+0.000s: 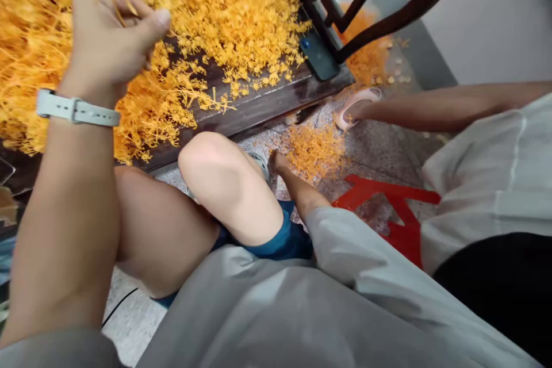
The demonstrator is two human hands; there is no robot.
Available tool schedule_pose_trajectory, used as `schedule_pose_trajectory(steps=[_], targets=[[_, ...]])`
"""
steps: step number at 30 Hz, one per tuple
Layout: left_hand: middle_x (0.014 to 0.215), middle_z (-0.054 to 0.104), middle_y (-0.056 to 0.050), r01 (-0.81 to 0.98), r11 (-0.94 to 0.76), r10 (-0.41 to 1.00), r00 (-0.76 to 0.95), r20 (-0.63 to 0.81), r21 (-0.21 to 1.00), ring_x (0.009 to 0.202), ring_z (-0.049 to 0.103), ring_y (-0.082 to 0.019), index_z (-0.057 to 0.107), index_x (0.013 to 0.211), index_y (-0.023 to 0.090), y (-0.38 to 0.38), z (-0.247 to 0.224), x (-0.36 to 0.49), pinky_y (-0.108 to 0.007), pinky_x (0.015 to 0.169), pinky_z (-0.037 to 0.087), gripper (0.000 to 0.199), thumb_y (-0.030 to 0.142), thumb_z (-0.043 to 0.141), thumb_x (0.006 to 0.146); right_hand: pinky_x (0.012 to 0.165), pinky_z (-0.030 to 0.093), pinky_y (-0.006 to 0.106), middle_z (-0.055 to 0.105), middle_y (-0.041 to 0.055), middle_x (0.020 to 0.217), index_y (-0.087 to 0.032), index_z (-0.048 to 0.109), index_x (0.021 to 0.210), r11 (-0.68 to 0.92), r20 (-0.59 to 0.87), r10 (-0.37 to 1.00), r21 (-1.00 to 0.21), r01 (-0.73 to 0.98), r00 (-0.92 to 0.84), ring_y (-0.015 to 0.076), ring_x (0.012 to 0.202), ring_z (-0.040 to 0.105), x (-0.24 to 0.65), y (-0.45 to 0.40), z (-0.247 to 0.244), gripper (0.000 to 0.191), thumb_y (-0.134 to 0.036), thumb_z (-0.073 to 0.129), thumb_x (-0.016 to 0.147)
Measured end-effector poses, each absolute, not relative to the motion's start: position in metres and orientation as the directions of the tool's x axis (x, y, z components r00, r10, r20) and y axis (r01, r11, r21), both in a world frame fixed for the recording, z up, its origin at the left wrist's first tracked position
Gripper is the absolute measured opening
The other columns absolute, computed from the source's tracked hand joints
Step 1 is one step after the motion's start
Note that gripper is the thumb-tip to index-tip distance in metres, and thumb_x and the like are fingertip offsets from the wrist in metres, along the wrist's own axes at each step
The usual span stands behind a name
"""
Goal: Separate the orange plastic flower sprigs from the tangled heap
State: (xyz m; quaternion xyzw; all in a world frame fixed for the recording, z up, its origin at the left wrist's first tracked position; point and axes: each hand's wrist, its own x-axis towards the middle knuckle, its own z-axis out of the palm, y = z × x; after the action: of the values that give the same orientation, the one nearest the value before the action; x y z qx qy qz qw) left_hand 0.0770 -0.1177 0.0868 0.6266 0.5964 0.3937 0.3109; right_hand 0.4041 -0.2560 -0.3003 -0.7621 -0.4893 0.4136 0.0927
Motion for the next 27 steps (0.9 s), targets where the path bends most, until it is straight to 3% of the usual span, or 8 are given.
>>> schedule_pose_trajectory(steps=[9,12,15,18,20,23,25,27], targets=[[0.061,0.051,0.005,0.5,-0.251,0.966,0.19,0.178,0.829,0.059,0.042,-0.005,0.07,0.081,0.012,-0.094,0.058,0.095,-0.025,0.054,0.028,0.022,0.027,0.08,0.094,0.087,0.054,0.036,0.067,0.0072,0.108,-0.015,0.064,0.111,-0.583,-0.566,0.767,-0.418,0.697,0.303,0.0188,0.095,0.064,0.389,-0.279,-0.248,0.024,-0.037,0.059,0.105],[0.056,0.049,0.004,0.53,-0.236,0.969,0.195,0.154,0.814,0.055,0.038,-0.008,0.071,0.078,0.013,-0.086,0.054,0.094,-0.027,0.053,0.026,0.024,0.029,0.079,0.094,0.073,0.052,0.029,0.07,0.0067,0.088,-0.015,0.066,0.09,-0.511,-0.634,0.762,-0.462,0.725,0.134,0.0171,0.08,0.063,0.397,-0.28,-0.203,0.016,-0.022,0.055,0.1],[0.059,0.054,0.002,0.592,-0.212,0.97,0.222,0.096,0.778,0.058,0.045,-0.011,0.071,0.078,0.012,-0.076,0.048,0.092,-0.027,0.059,0.035,0.028,0.034,0.077,0.093,0.059,0.045,0.025,0.065,0.0017,0.064,-0.017,0.063,0.07,-0.401,-0.71,0.693,-0.528,0.749,-0.129,0.0142,0.06,0.056,0.422,-0.272,-0.153,0.014,-0.013,0.065,0.083],[0.064,0.057,0.0,0.632,-0.243,0.964,0.24,0.112,0.735,0.065,0.052,-0.014,0.071,0.084,0.012,-0.066,0.04,0.089,-0.03,0.07,0.043,0.031,0.042,0.074,0.093,0.058,0.04,0.025,0.062,-0.0007,0.059,-0.016,0.064,0.061,-0.292,-0.71,0.634,-0.586,0.755,-0.306,0.0127,0.059,0.053,0.445,-0.252,-0.097,0.014,-0.009,0.075,0.066],[0.065,0.057,0.0,0.646,-0.243,0.964,0.243,0.106,0.724,0.067,0.054,-0.016,0.071,0.085,0.012,-0.063,0.034,0.085,-0.031,0.072,0.045,0.033,0.044,0.072,0.092,0.064,0.044,0.025,0.068,0.0002,0.071,-0.017,0.071,0.074,-0.25,-0.587,0.719,-0.718,0.649,-0.372,0.0134,0.067,0.057,0.45,-0.231,-0.058,0.008,-0.021,0.078,0.072],[0.063,0.056,-0.001,0.648,-0.222,0.966,0.247,0.074,0.729,0.069,0.056,-0.018,0.071,0.084,0.014,-0.062,0.028,0.077,-0.031,0.072,0.046,0.032,0.044,0.072,0.091,0.063,0.048,0.027,0.07,0.002,0.09,-0.024,0.073,0.108,-0.119,-0.132,0.983,-0.987,0.107,-0.125,0.0126,0.066,0.057,0.436,-0.197,-0.005,0.034,-0.054,0.063,0.094],[0.065,0.058,-0.001,0.655,-0.206,0.97,0.236,0.062,0.727,0.073,0.058,-0.019,0.072,0.085,0.013,-0.064,0.028,0.07,-0.031,0.073,0.048,0.031,0.044,0.073,0.091,0.058,0.046,0.026,0.068,0.0022,0.089,-0.026,0.071,0.117,-0.016,-0.022,0.998,-0.996,-0.093,0.057,0.0116,0.062,0.055,0.42,-0.181,0.016,0.042,-0.06,0.058,0.097],[0.067,0.06,-0.002,0.668,-0.188,0.975,0.216,0.054,0.72,0.073,0.058,-0.018,0.073,0.087,0.012,-0.066,0.03,0.064,-0.031,0.075,0.049,0.03,0.042,0.073,0.092,0.056,0.044,0.025,0.068,0.002,0.084,-0.024,0.073,0.111,-0.017,-0.029,0.996,-0.99,-0.141,0.086,0.0107,0.062,0.056,0.407,-0.176,0.019,0.035,-0.054,0.066,0.094]])
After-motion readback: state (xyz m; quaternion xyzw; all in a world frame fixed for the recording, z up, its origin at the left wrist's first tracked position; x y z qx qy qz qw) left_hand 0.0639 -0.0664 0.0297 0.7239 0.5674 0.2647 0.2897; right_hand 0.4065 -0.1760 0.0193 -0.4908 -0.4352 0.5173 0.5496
